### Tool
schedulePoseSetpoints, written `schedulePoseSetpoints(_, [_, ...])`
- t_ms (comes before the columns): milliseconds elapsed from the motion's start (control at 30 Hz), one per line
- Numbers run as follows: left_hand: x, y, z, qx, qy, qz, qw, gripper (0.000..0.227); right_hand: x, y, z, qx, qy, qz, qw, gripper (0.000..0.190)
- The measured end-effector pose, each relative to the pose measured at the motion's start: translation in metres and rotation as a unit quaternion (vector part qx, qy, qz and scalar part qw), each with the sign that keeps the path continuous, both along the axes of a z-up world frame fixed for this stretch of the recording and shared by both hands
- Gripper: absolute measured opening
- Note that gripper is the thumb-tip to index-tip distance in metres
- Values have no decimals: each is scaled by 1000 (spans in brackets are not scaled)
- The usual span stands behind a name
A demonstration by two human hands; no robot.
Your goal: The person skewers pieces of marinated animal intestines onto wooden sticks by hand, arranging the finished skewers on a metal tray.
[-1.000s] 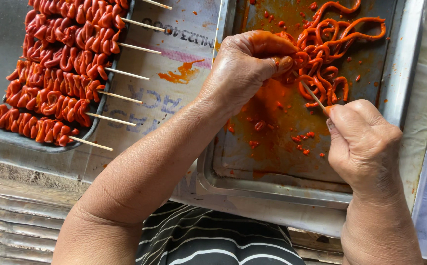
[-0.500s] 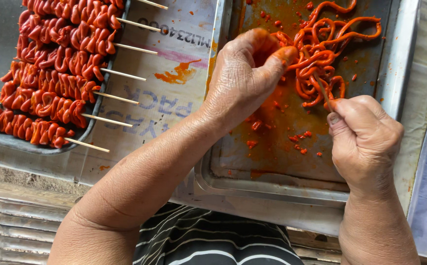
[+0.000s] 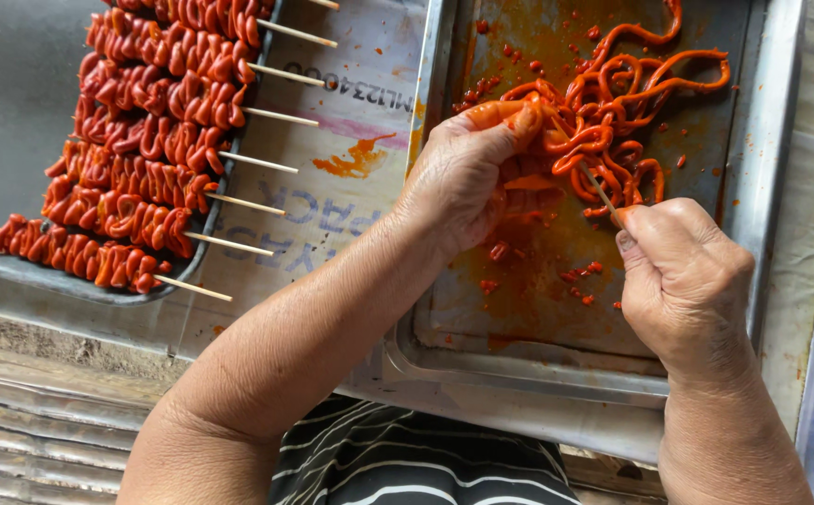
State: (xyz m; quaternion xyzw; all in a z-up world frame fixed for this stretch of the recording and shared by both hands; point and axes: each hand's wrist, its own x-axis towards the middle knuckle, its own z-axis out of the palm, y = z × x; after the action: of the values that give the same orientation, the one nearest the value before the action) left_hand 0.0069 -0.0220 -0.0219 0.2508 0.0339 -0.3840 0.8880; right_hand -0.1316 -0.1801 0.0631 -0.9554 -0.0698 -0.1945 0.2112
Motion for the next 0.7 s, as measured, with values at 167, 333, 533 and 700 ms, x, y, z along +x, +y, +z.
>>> schedulePoseSetpoints(167, [0,0,6,57,-39,-8,998,27,-2,-6,-3,-9,12,-5,1000,15])
schedulePoseSetpoints(333, [2,1,7,64,-61,6,996,28,-2,-7,0,-17,16,-12,1000,16])
schedulePoseSetpoints(533, [6,5,11,71,-67,-30,995,27,2,-9,8,-29,-4,13,999,23])
schedulePoseSetpoints(700, [-2,6,17,134,-179,-34,974,31,1,-8,6,-25,-1,7,1000,23])
